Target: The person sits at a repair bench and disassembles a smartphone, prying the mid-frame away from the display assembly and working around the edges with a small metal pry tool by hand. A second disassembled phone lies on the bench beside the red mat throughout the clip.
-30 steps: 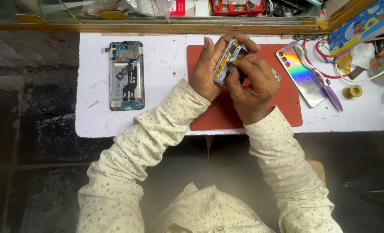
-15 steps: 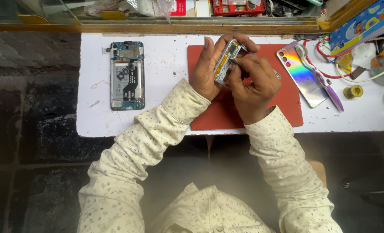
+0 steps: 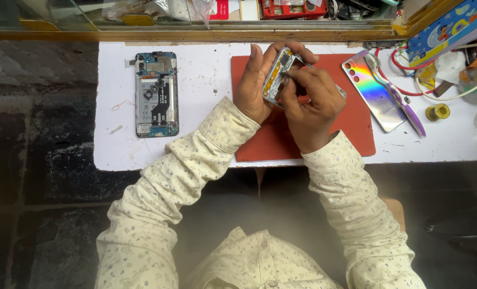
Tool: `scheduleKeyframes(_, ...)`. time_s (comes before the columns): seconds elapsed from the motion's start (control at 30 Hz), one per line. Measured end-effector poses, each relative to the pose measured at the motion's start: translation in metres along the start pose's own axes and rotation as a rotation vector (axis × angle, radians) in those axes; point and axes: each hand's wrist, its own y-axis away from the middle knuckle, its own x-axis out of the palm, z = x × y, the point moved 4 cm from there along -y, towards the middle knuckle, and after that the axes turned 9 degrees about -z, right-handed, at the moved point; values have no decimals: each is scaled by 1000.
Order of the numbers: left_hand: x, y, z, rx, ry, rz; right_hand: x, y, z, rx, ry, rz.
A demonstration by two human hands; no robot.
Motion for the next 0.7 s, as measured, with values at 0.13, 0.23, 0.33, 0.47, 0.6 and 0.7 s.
scheduleKeyframes(0.13, -1, 0, 1, 5, -37, -13, -1, 0, 0, -17, -45, 4)
scheduleKeyframes(0.23, -1, 0, 0, 24, -46, 0, 1, 0, 0, -7, -20, 31)
scheduleKeyframes(0.33, 0, 0, 0, 4, -22, -3, 1, -1, -1, 35, -33, -10)
scheduleKeyframes(0.47, 1, 0, -2, 20, -71, -3, -2, -2, 2, -14, -56, 31)
scheduleKeyframes(0.6, 2, 2, -3, -25, -23, -12, 1, -2, 2, 16, -14, -5)
scheduleKeyframes(0.7, 3, 2, -4, -5, -73, -6, 0, -1, 3, 11, -42, -5)
